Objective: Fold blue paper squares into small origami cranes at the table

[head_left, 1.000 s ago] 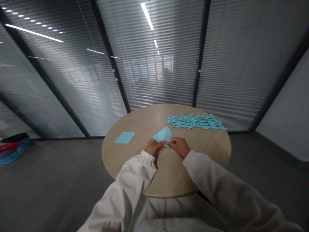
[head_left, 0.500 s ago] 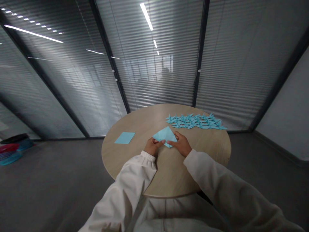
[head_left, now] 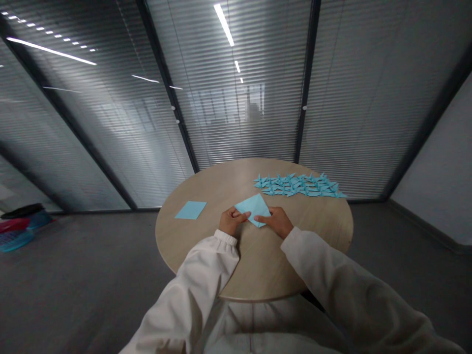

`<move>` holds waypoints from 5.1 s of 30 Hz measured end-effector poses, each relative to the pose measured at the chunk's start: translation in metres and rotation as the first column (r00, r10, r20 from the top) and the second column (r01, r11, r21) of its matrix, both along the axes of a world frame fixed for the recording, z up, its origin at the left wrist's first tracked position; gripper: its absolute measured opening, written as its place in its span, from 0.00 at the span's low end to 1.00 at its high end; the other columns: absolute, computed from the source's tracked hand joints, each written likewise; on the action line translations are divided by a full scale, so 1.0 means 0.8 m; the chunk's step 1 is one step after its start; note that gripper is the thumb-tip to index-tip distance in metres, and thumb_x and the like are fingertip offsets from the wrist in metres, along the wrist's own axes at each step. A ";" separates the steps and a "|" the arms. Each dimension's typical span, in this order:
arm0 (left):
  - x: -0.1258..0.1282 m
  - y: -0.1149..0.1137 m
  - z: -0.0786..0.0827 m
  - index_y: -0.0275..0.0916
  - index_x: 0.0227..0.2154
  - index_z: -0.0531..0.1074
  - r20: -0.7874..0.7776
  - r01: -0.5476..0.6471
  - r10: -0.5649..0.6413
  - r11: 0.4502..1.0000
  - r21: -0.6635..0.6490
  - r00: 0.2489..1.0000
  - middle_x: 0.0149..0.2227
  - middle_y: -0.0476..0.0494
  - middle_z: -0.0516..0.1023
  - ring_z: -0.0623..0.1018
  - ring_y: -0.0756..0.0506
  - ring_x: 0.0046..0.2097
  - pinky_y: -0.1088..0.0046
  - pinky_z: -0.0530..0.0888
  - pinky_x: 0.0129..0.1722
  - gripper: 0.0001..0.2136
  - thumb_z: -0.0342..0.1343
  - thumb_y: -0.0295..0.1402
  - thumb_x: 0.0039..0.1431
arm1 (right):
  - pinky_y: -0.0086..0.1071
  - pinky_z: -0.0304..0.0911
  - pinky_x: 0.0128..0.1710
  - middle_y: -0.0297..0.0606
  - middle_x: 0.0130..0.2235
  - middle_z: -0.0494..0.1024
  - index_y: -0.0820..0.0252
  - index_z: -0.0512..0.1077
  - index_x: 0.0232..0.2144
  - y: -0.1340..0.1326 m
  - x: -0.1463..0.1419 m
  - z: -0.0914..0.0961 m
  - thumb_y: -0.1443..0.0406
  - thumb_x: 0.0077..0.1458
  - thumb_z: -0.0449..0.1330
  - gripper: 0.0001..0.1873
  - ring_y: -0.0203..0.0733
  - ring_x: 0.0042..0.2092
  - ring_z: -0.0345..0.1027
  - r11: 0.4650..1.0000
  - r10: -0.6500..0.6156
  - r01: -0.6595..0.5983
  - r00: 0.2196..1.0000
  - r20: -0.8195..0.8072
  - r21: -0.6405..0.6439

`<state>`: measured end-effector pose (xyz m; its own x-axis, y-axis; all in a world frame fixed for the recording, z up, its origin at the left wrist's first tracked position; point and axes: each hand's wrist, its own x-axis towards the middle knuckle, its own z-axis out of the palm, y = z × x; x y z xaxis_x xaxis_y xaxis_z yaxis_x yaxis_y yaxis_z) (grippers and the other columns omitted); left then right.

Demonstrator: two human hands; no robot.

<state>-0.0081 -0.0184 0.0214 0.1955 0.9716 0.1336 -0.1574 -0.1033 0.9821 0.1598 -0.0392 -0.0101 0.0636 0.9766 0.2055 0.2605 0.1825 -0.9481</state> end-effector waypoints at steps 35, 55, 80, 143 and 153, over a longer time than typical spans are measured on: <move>-0.009 0.020 -0.010 0.32 0.23 0.73 0.230 -0.075 0.123 0.975 -0.207 0.965 0.22 0.45 0.76 0.75 0.50 0.23 0.75 0.75 0.26 0.19 0.69 0.39 0.26 | 0.34 0.64 0.31 0.39 0.28 0.78 0.67 0.77 0.32 -0.001 0.003 0.003 0.54 0.36 0.65 0.23 0.41 0.29 0.69 0.998 0.057 -0.058 0.995 -0.076 -0.014; -0.002 0.007 -0.008 0.29 0.23 0.73 0.084 0.008 0.006 0.987 -0.160 0.996 0.21 0.44 0.75 0.75 0.49 0.23 0.75 0.74 0.24 0.22 0.68 0.43 0.28 | 0.33 0.63 0.31 0.40 0.29 0.78 0.68 0.77 0.33 -0.004 0.001 0.009 0.55 0.34 0.66 0.24 0.41 0.29 0.69 0.995 0.083 -0.087 0.992 -0.099 -0.042; 0.001 0.005 -0.012 0.32 0.16 0.70 -0.057 0.101 -0.110 0.984 -0.147 0.992 0.18 0.43 0.74 0.74 0.49 0.20 0.75 0.74 0.22 0.21 0.68 0.45 0.26 | 0.29 0.58 0.27 0.37 0.25 0.75 0.69 0.76 0.28 -0.005 0.001 0.010 0.56 0.35 0.65 0.20 0.35 0.25 0.64 0.996 0.088 -0.091 0.990 -0.114 -0.020; 0.013 -0.003 -0.014 0.35 0.25 0.63 -0.252 0.327 -0.327 0.944 -0.043 0.911 0.21 0.41 0.76 0.75 0.47 0.22 0.78 0.69 0.16 0.22 0.55 0.53 0.44 | 0.32 0.59 0.31 0.37 0.25 0.75 0.68 0.76 0.29 0.003 0.001 0.008 0.56 0.38 0.64 0.20 0.37 0.27 0.65 0.998 0.016 0.001 0.962 -0.271 0.060; 0.009 -0.003 -0.017 0.39 0.25 0.62 -0.362 0.163 -0.095 0.973 0.161 0.927 0.17 0.53 0.68 0.68 0.52 0.15 0.79 0.63 0.13 0.17 0.49 0.49 0.51 | 0.34 0.63 0.33 0.41 0.27 0.77 0.68 0.76 0.30 0.006 0.001 0.004 0.54 0.36 0.65 0.23 0.42 0.30 0.69 1.000 -0.006 0.009 0.972 -0.234 0.011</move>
<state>-0.0012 -0.0208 0.0079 0.3844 0.8993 0.2087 0.1679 -0.2904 0.9421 0.1609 -0.0348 -0.0071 0.1186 0.9736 0.1952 0.0330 0.1926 -0.9807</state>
